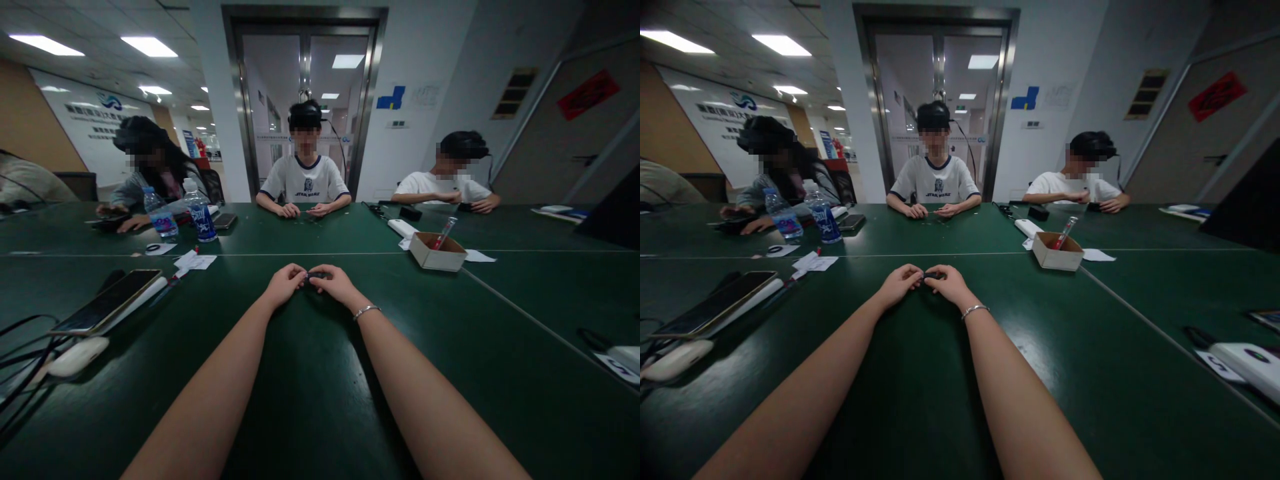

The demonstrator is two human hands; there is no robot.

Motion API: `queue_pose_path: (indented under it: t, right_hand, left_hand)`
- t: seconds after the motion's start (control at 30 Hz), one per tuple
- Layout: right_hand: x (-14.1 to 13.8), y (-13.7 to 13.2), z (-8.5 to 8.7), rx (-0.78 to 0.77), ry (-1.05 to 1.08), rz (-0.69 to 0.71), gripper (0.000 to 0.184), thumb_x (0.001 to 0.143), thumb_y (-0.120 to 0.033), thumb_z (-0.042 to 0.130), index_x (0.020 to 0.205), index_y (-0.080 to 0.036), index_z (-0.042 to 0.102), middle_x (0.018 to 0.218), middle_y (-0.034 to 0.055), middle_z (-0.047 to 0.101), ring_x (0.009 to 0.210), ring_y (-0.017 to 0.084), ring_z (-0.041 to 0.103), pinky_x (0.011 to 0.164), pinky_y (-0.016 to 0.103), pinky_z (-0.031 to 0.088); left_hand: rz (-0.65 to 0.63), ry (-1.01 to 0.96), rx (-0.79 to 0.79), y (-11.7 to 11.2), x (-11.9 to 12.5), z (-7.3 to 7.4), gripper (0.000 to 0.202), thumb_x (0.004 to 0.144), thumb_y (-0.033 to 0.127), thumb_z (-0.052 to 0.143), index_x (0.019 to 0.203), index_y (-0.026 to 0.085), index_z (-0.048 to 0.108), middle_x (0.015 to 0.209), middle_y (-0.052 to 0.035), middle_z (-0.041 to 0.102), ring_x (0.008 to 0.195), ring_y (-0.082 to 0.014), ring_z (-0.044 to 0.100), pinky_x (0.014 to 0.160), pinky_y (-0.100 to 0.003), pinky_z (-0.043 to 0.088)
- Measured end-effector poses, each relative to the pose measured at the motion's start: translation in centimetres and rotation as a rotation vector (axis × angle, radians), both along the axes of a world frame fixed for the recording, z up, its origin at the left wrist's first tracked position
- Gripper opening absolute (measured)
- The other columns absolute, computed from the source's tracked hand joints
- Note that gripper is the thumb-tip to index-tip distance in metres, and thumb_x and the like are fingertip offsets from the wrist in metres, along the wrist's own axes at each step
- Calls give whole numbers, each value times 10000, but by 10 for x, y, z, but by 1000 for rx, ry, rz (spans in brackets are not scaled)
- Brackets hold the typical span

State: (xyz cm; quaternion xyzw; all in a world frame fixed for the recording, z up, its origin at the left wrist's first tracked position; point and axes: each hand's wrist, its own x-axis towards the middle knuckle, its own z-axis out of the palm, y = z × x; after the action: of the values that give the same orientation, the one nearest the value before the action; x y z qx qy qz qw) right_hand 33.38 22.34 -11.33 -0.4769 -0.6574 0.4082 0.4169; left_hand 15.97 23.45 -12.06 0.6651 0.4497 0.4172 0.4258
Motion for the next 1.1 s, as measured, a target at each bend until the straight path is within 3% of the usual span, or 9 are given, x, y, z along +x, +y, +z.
queue_pose_path:
  t: [0.13,0.3,0.67,0.87,1.1]
  right_hand:
    - [4,3,-2,-62,246,39,138,788,-197,678,920,-160,696,838,28,644,591,104,588,586,239,513]
    - [6,6,-5,-108,370,38,258,712,-171,745,962,-169,683,832,18,638,653,120,614,645,255,533]
    - [9,5,-4,-80,346,60,345,612,-148,742,950,-163,671,833,26,670,791,157,620,766,292,481]
    - [9,7,-7,-41,324,-3,360,578,-176,749,928,-171,663,869,24,657,847,172,608,818,313,466]
    - [11,6,-7,-58,297,1,388,584,-212,774,956,-178,670,886,29,654,866,177,600,825,315,462]
  left_hand:
    - [27,-44,-13,0,1,0,207,825,333,576,898,140,594,718,-22,609,645,-116,578,591,-218,451]
    - [45,-73,-61,0,2,3,214,854,347,537,909,142,564,625,11,560,484,-85,505,454,-183,383]
    - [120,-49,-74,1,1,3,199,876,343,538,835,149,534,582,9,579,433,-81,501,396,-168,351]
    - [179,-53,-126,0,2,6,280,874,410,561,804,139,537,551,2,577,419,-83,511,399,-167,364]
    - [162,-49,-138,0,2,6,192,910,310,507,830,138,538,573,-5,599,430,-95,542,388,-170,374]
